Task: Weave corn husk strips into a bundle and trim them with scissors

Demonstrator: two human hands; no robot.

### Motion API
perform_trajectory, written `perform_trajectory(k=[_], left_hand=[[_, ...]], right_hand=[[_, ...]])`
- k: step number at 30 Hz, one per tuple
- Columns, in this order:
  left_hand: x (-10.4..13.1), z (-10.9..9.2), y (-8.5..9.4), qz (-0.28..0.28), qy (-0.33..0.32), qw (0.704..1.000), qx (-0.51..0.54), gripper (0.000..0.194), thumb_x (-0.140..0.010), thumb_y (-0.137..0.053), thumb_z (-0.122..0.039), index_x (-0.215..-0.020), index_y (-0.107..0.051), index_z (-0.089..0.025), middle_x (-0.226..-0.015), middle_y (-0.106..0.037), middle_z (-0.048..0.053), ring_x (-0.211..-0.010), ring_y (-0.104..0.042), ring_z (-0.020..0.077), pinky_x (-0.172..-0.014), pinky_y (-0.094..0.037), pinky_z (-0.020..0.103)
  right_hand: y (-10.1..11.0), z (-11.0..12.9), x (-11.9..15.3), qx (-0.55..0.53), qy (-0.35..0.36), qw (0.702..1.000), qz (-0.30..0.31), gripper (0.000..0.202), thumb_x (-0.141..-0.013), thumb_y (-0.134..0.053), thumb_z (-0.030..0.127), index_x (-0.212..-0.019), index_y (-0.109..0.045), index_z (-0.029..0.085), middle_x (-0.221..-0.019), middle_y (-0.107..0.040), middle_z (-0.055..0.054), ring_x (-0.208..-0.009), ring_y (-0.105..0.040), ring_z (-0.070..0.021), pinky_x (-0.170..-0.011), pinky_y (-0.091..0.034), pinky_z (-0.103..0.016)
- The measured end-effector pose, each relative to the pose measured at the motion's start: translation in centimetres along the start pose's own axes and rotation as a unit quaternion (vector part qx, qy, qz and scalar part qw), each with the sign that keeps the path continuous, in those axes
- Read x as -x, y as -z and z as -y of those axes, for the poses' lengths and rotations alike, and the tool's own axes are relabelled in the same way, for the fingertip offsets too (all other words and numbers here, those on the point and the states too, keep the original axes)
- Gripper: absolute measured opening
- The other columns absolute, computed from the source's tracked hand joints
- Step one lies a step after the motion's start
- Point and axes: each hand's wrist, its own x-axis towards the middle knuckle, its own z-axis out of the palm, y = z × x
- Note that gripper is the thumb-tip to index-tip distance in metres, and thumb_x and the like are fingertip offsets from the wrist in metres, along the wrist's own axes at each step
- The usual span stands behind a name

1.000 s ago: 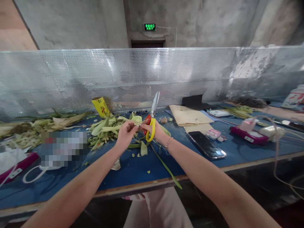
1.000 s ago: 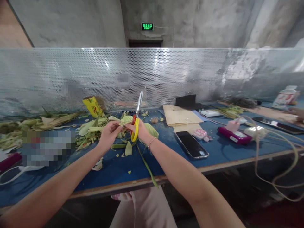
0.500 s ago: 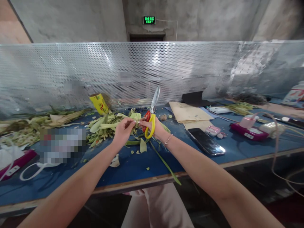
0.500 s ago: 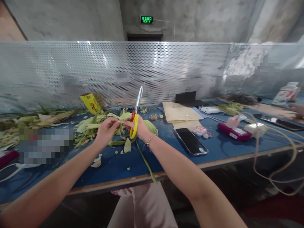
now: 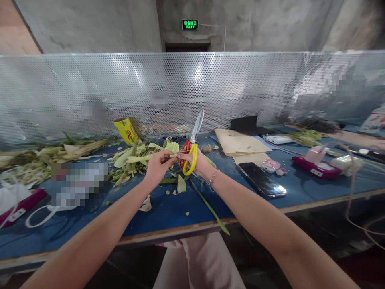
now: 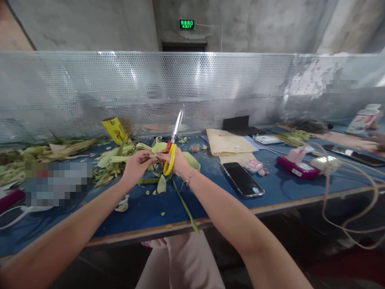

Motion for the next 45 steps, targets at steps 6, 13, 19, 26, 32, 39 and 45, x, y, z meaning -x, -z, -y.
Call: perform_trajectory(k=[6, 13, 19, 26, 32, 39, 45], left_hand=[[0.0, -0.3, -0.2, -0.021, 0.025, 0.999, 0.017, 0.02, -0.057, -0.07, -0.02, -0.074, -0.06, -0.015, -0.061, -0.062, 0.001, -0.06, -0.059, 0.0141, -0.06, -0.044, 0.023], [0.3, -0.7, -0.6, -0.018, 0.05, 0.996, 0.069, 0.027, -0.057, -0.071, -0.029, -0.076, -0.059, -0.014, -0.063, -0.063, 0.0, -0.06, -0.059, 0.0126, -0.063, -0.047, 0.024], [0.3, -0.3, -1.2, 0.003, 0.109, 0.976, 0.19, 0.026, -0.056, -0.071, -0.027, -0.072, -0.059, -0.012, -0.064, -0.063, 0.001, -0.059, -0.059, 0.0107, -0.064, -0.048, 0.024], [0.5, -0.7, -1.5, 0.014, 0.176, 0.953, 0.247, 0.018, -0.06, -0.069, -0.019, -0.07, -0.057, -0.011, -0.061, -0.06, 0.001, -0.059, -0.059, 0.0086, -0.065, -0.048, 0.021], [-0.4, 0.3, -0.4, -0.015, 0.061, 0.982, 0.176, 0.024, -0.061, -0.069, -0.026, -0.076, -0.054, -0.014, -0.064, -0.057, -0.003, -0.058, -0.057, 0.0075, -0.063, -0.047, 0.021], [-2.0, 0.9, 1.4, -0.098, 0.096, 0.958, 0.253, 0.014, -0.068, -0.061, -0.017, -0.073, -0.048, -0.016, -0.063, -0.052, -0.004, -0.056, -0.054, 0.0067, -0.056, -0.048, 0.021], [-2.4, 0.2, 1.9, -0.121, 0.15, 0.935, 0.299, 0.012, -0.074, -0.052, -0.008, -0.065, -0.046, -0.014, -0.054, -0.05, -0.004, -0.049, -0.051, 0.0055, -0.05, -0.045, 0.017]], right_hand=[[-0.3, -0.2, -0.1, -0.022, 0.024, 0.999, -0.036, 0.042, -0.043, -0.076, 0.024, -0.063, -0.039, 0.02, -0.057, -0.053, 0.006, -0.053, -0.053, -0.0103, -0.057, -0.048, -0.027], [-0.6, 0.0, -0.2, -0.032, 0.03, 0.999, -0.028, 0.042, -0.046, -0.072, 0.018, -0.066, -0.035, 0.022, -0.057, -0.05, 0.007, -0.054, -0.053, -0.0109, -0.056, -0.05, -0.028], [-0.4, -0.5, -0.5, -0.002, 0.067, 0.997, -0.029, 0.041, -0.049, -0.07, 0.022, -0.069, -0.034, 0.022, -0.058, -0.049, 0.009, -0.052, -0.052, -0.0084, -0.054, -0.048, -0.024], [-0.1, 0.3, 0.2, 0.204, 0.136, 0.969, -0.001, 0.031, -0.058, -0.063, 0.028, -0.07, -0.034, 0.023, -0.064, -0.05, 0.006, -0.057, -0.051, -0.0102, -0.058, -0.046, -0.027], [0.8, 0.3, -0.5, 0.259, 0.159, 0.952, -0.048, 0.036, -0.06, -0.063, 0.037, -0.069, -0.032, 0.022, -0.064, -0.042, 0.006, -0.057, -0.044, -0.0089, -0.058, -0.04, -0.025], [4.8, 1.0, -1.6, 0.52, 0.118, 0.845, -0.039, 0.036, -0.069, -0.054, 0.049, -0.072, -0.032, 0.021, -0.065, -0.043, 0.003, -0.059, -0.041, -0.0112, -0.056, -0.034, -0.024], [5.1, 1.0, -0.8, 0.669, 0.091, 0.736, 0.045, 0.038, -0.074, -0.049, 0.053, -0.084, -0.041, 0.017, -0.075, -0.052, -0.005, -0.068, -0.049, -0.0159, -0.06, -0.035, -0.025]])
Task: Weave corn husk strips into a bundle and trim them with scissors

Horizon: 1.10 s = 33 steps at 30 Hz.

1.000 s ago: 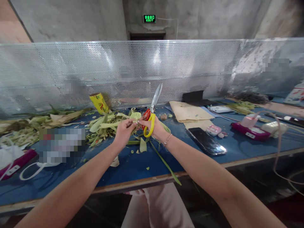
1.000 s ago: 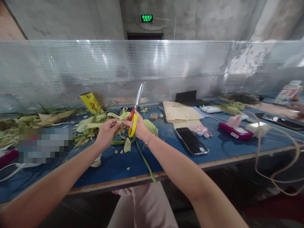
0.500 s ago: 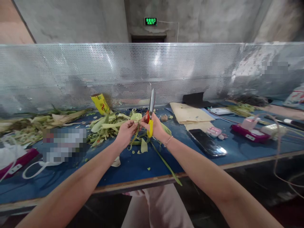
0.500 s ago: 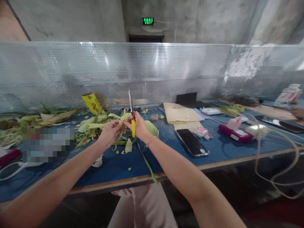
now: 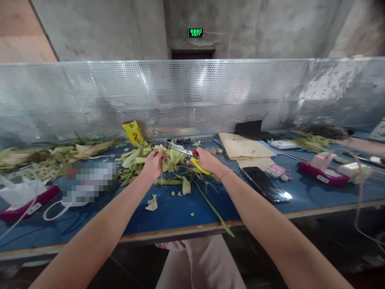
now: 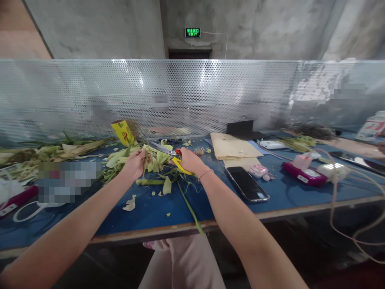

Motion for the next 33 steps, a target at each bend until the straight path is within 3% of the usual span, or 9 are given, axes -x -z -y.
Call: perform_trajectory(k=[11, 33], left_hand=[[0.1, 0.1, 0.1, 0.036, -0.019, 0.999, 0.004, 0.011, -0.067, -0.06, -0.009, -0.068, -0.05, -0.014, -0.056, -0.052, -0.004, -0.051, -0.053, 0.006, -0.05, -0.044, 0.018], [0.7, -0.4, -0.2, 0.063, 0.005, 0.998, 0.017, 0.01, -0.068, -0.06, -0.007, -0.07, -0.053, -0.014, -0.056, -0.054, -0.004, -0.05, -0.053, 0.006, -0.051, -0.046, 0.018]], right_hand=[[-0.5, -0.9, -0.7, 0.021, 0.053, 0.998, -0.018, 0.037, -0.071, -0.053, 0.053, -0.071, -0.047, 0.016, -0.069, -0.052, -0.002, -0.06, -0.044, -0.0118, -0.055, -0.032, -0.022], [-0.1, -0.9, -0.6, 0.019, 0.052, 0.998, -0.034, 0.038, -0.07, -0.054, 0.054, -0.069, -0.05, 0.016, -0.066, -0.051, -0.001, -0.058, -0.042, -0.0103, -0.054, -0.031, -0.021]])
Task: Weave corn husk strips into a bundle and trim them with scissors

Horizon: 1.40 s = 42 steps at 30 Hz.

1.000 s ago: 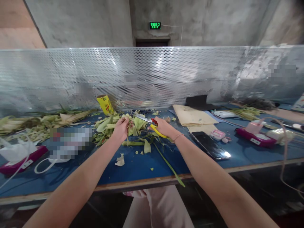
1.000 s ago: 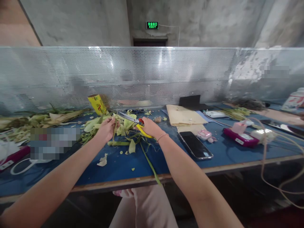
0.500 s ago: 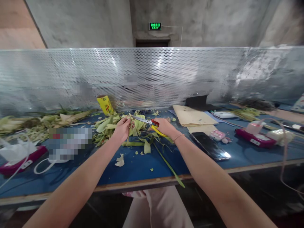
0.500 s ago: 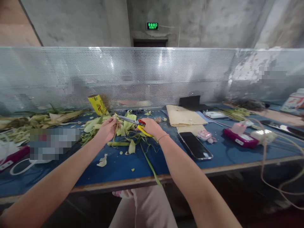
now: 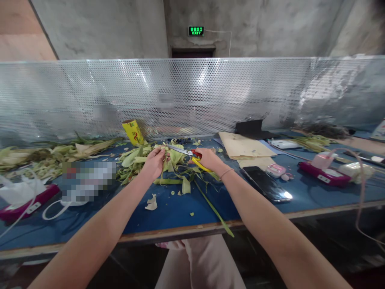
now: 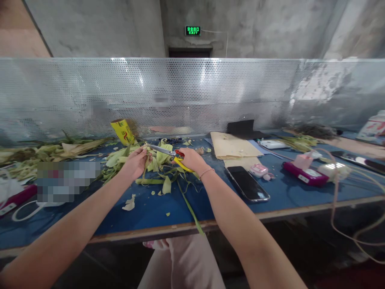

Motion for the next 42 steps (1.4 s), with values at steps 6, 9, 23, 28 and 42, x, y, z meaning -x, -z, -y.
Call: perform_trajectory(k=[6, 9, 23, 28, 42], left_hand=[[0.1, 0.0, -0.1, -0.007, 0.008, 1.0, 0.006, 0.007, -0.07, -0.057, -0.006, -0.068, -0.055, -0.012, -0.056, -0.055, -0.003, -0.046, -0.05, 0.0051, -0.05, -0.045, 0.019], [0.2, -0.2, -0.4, -0.017, 0.033, 0.999, 0.03, 0.013, -0.074, -0.052, -0.005, -0.063, -0.054, -0.012, -0.053, -0.054, -0.001, -0.048, -0.051, 0.0059, -0.051, -0.046, 0.019], [0.3, -0.4, -0.4, -0.018, 0.08, 0.994, 0.074, 0.018, -0.079, -0.046, -0.008, -0.064, -0.055, -0.01, -0.054, -0.054, 0.001, -0.05, -0.052, 0.0066, -0.053, -0.048, 0.019], [0.5, -0.6, -0.6, -0.014, 0.082, 0.994, 0.075, 0.018, -0.079, -0.046, -0.009, -0.064, -0.054, -0.011, -0.054, -0.053, 0.001, -0.049, -0.052, 0.0062, -0.053, -0.048, 0.018], [0.5, -0.6, -0.6, -0.002, 0.078, 0.995, 0.07, 0.016, -0.078, -0.047, -0.008, -0.065, -0.056, -0.011, -0.053, -0.053, 0.001, -0.048, -0.051, 0.0056, -0.052, -0.048, 0.018]], right_hand=[[0.1, -0.4, 0.0, 0.009, 0.003, 1.0, 0.013, 0.035, -0.072, -0.054, 0.051, -0.072, -0.052, 0.016, -0.07, -0.054, -0.002, -0.06, -0.045, -0.011, -0.055, -0.032, -0.021], [0.3, -0.5, 0.1, 0.011, 0.009, 1.0, 0.01, 0.034, -0.072, -0.054, 0.05, -0.076, -0.053, 0.016, -0.074, -0.056, -0.003, -0.063, -0.048, -0.0119, -0.058, -0.034, -0.022], [1.2, 0.3, 0.4, 0.1, -0.014, 0.995, 0.006, 0.035, -0.077, -0.047, 0.051, -0.087, -0.057, 0.019, -0.088, -0.059, -0.006, -0.077, -0.055, -0.0167, -0.061, -0.036, -0.024], [1.3, 0.5, 0.4, 0.135, 0.003, 0.99, 0.028, 0.027, -0.08, -0.045, 0.044, -0.084, -0.057, 0.019, -0.086, -0.06, -0.005, -0.072, -0.055, -0.0166, -0.055, -0.031, -0.024], [1.7, 0.5, 0.5, 0.151, -0.01, 0.985, 0.079, 0.015, -0.078, -0.046, 0.028, -0.077, -0.057, 0.018, -0.079, -0.063, -0.008, -0.071, -0.057, -0.0192, -0.055, -0.03, -0.025]])
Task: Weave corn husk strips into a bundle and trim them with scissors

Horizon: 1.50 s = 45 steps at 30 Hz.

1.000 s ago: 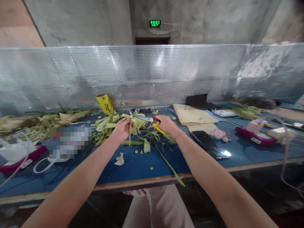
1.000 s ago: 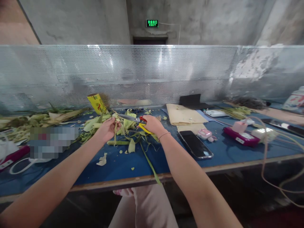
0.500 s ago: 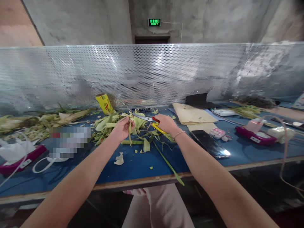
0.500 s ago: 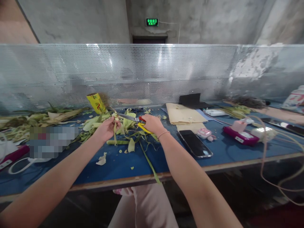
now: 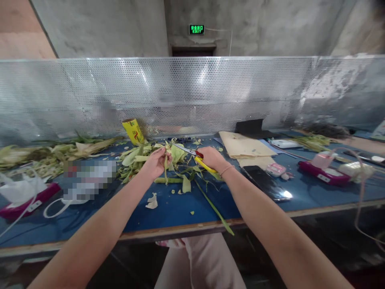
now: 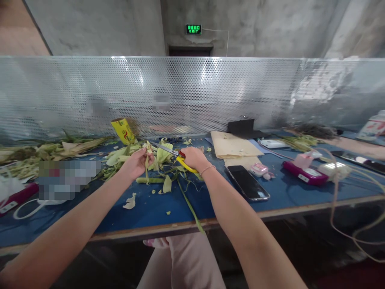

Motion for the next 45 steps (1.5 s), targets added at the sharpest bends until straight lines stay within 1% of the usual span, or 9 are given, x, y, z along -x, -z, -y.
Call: perform_trajectory(k=[3, 5, 10, 17, 24, 28, 33, 38, 45], left_hand=[[-0.4, 0.2, 0.5, 0.004, -0.026, 1.0, -0.013, 0.01, -0.073, -0.055, -0.008, -0.063, -0.056, -0.012, -0.054, -0.055, 0.0, -0.05, -0.052, 0.0064, -0.052, -0.048, 0.019], [-0.8, 0.4, 0.9, 0.0, -0.053, 0.998, -0.033, 0.008, -0.067, -0.061, -0.008, -0.063, -0.056, -0.012, -0.055, -0.055, 0.0, -0.05, -0.053, 0.0067, -0.051, -0.047, 0.019], [-1.4, 0.7, 1.4, -0.033, -0.129, 0.985, -0.111, 0.018, -0.056, -0.07, -0.012, -0.069, -0.058, -0.013, -0.058, -0.057, -0.002, -0.051, -0.054, 0.007, -0.052, -0.045, 0.018], [-1.8, 1.1, 2.0, -0.012, -0.198, 0.96, -0.2, 0.022, -0.056, -0.07, -0.019, -0.075, -0.061, -0.014, -0.062, -0.06, -0.001, -0.056, -0.055, 0.0081, -0.057, -0.043, 0.019], [-1.8, 1.4, 2.0, -0.011, -0.205, 0.941, -0.27, 0.022, -0.055, -0.068, -0.015, -0.077, -0.063, -0.013, -0.063, -0.059, 0.001, -0.06, -0.054, 0.0098, -0.058, -0.042, 0.02], [-1.7, 1.5, 1.9, -0.022, -0.193, 0.932, -0.305, 0.02, -0.055, -0.068, -0.018, -0.073, -0.061, -0.014, -0.061, -0.057, -0.001, -0.06, -0.052, 0.0105, -0.057, -0.041, 0.022], [-1.6, 1.4, 2.0, -0.004, -0.193, 0.915, -0.355, 0.023, -0.056, -0.067, -0.024, -0.077, -0.062, -0.015, -0.063, -0.055, -0.001, -0.06, -0.049, 0.0106, -0.06, -0.039, 0.024], [-1.9, 1.5, 2.4, 0.001, -0.203, 0.903, -0.378, 0.026, -0.057, -0.065, -0.026, -0.081, -0.062, -0.016, -0.069, -0.057, 0.001, -0.062, -0.048, 0.0105, -0.058, -0.037, 0.023], [-2.1, 1.6, 2.6, 0.005, -0.216, 0.892, -0.398, 0.026, -0.058, -0.064, -0.029, -0.08, -0.062, -0.015, -0.065, -0.055, 0.0, -0.06, -0.047, 0.0098, -0.057, -0.036, 0.022]], right_hand=[[-0.3, -0.4, 0.0, -0.01, -0.038, 0.999, 0.014, 0.015, -0.08, -0.043, 0.024, -0.082, -0.056, 0.017, -0.082, -0.063, -0.01, -0.073, -0.058, -0.0193, -0.056, -0.032, -0.025], [-0.4, -0.7, 0.1, -0.011, -0.052, 0.998, 0.015, 0.017, -0.082, -0.041, 0.027, -0.085, -0.054, 0.017, -0.084, -0.063, -0.011, -0.073, -0.058, -0.0198, -0.056, -0.033, -0.025], [-0.6, -0.5, 0.3, -0.022, -0.016, 1.0, 0.006, 0.039, -0.081, -0.039, 0.053, -0.092, -0.047, 0.017, -0.092, -0.061, -0.011, -0.078, -0.059, -0.0223, -0.059, -0.036, -0.026], [-0.8, 0.2, 0.6, -0.049, 0.02, 0.998, 0.022, 0.045, -0.08, -0.034, 0.059, -0.092, -0.045, 0.017, -0.093, -0.06, -0.01, -0.078, -0.058, -0.0214, -0.061, -0.037, -0.027], [-1.1, 0.0, 0.2, -0.055, 0.038, 0.998, 0.009, 0.042, -0.079, -0.04, 0.058, -0.089, -0.048, 0.018, -0.09, -0.06, -0.009, -0.078, -0.056, -0.019, -0.062, -0.035, -0.026], [-1.0, 0.1, 0.1, -0.055, 0.037, 0.998, 0.016, 0.044, -0.079, -0.039, 0.059, -0.087, -0.049, 0.017, -0.087, -0.06, -0.008, -0.074, -0.056, -0.0175, -0.059, -0.034, -0.025], [-0.6, 0.3, 0.2, -0.047, 0.035, 0.998, 0.02, 0.045, -0.078, -0.039, 0.06, -0.085, -0.05, 0.017, -0.087, -0.06, -0.008, -0.076, -0.056, -0.0179, -0.06, -0.034, -0.024], [-0.3, 0.5, 0.3, -0.038, 0.022, 0.999, 0.029, 0.046, -0.078, -0.039, 0.06, -0.087, -0.053, 0.017, -0.088, -0.061, -0.009, -0.077, -0.057, -0.0187, -0.06, -0.035, -0.024], [0.2, 0.6, 0.4, -0.026, 0.015, 0.999, 0.035, 0.052, -0.077, -0.035, 0.064, -0.083, -0.056, 0.017, -0.083, -0.062, -0.008, -0.072, -0.057, -0.0181, -0.056, -0.032, -0.023]])
